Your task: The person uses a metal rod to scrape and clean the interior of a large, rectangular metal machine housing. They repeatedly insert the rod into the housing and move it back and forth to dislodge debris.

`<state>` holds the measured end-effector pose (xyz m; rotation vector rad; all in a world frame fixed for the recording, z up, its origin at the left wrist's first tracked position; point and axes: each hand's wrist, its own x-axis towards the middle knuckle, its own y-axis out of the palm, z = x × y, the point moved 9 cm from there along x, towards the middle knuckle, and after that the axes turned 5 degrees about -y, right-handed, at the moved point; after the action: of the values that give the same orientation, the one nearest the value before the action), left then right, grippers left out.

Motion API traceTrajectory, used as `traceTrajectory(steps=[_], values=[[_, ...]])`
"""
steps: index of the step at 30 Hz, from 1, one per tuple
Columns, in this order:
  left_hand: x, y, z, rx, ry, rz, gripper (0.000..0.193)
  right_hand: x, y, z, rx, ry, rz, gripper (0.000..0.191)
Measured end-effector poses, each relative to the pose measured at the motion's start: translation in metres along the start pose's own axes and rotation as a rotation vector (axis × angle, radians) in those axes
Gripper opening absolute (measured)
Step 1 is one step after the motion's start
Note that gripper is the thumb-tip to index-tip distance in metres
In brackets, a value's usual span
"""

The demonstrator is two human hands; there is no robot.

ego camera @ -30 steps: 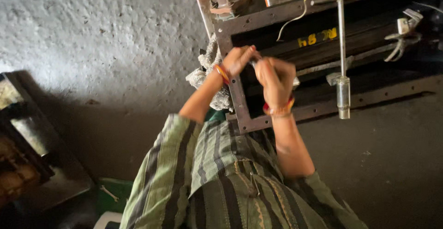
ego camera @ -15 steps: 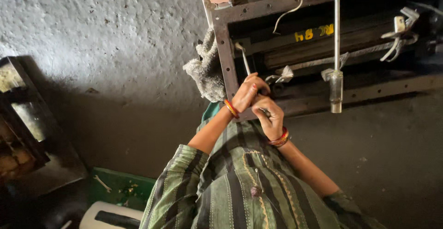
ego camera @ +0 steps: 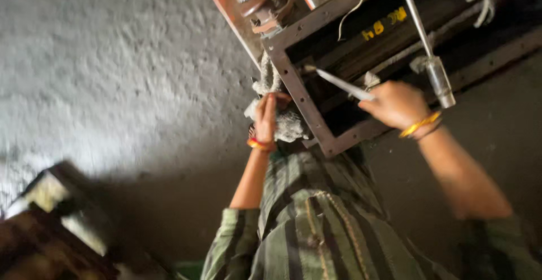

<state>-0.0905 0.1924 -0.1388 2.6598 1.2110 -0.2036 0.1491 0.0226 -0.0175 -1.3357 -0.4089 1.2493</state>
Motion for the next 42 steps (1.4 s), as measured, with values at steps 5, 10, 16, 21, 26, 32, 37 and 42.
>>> traceTrajectory(steps=[5,10,16,21,26,32,37,42], values=[[0.009,-0.06,-0.006,-0.039,-0.104,-0.022,0.028,0.006,-0.044,0.017,-0.209,0.001,0.003,0.031],[0.062,-0.018,-0.008,0.187,-0.096,0.161,0.034,0.007,-0.032,0.045,-0.14,0.085,0.139,0.036],[0.145,0.071,0.006,0.445,0.064,0.322,0.06,0.037,-0.031,0.052,-0.143,-0.008,0.181,0.037],[0.176,0.107,0.06,0.771,-0.268,0.526,0.084,0.058,-0.035,0.063,-0.077,-0.114,0.059,0.024],[0.179,0.131,0.092,0.935,-0.381,0.845,0.087,0.079,-0.023,0.071,-0.062,-0.157,0.159,0.022],[0.159,0.163,0.119,1.344,-0.16,1.327,0.062,0.086,-0.018,0.07,-0.007,-0.089,0.157,0.019],[0.146,0.148,0.131,1.484,-0.27,1.447,0.069,0.037,-0.019,0.079,0.044,-0.08,-0.15,0.017],[0.127,0.165,0.125,1.476,0.164,1.717,0.05,0.004,0.014,0.067,-0.085,0.277,-0.014,0.016]])
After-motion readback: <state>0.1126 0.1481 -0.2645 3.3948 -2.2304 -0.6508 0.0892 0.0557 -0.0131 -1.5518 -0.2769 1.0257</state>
